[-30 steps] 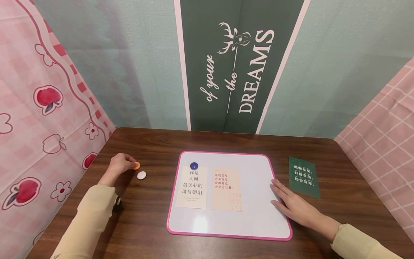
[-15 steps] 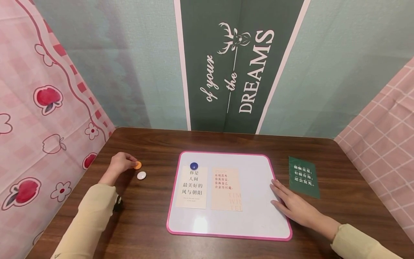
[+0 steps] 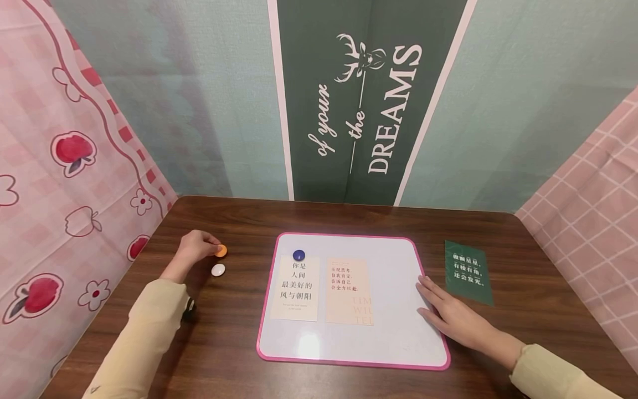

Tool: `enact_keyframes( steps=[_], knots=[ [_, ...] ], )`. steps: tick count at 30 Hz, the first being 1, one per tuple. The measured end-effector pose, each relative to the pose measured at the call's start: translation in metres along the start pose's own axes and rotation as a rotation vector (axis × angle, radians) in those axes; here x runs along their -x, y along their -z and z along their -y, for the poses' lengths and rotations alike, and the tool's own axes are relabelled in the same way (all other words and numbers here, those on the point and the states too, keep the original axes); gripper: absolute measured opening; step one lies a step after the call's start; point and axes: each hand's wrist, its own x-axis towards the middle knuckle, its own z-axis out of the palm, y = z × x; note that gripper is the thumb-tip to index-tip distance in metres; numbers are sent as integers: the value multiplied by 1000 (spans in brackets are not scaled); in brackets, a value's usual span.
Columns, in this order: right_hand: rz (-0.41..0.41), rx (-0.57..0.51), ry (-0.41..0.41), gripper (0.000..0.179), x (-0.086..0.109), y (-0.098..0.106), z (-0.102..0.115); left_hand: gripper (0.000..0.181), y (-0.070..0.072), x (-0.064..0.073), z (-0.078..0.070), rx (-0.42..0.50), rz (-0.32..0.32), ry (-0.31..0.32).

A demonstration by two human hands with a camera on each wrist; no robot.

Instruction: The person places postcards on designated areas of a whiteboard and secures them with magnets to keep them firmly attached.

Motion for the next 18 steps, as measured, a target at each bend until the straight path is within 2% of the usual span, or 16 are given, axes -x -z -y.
enact_keyframes(
  steps=[8,18],
  knots=[
    [2,10,-6,60,-1,0,0,22,-6,-2,-11,-64,-12,-43],
    [15,-9,-16,60,-1,2,1,23,-11,-3,-25,-20,16,-57]
  ],
)
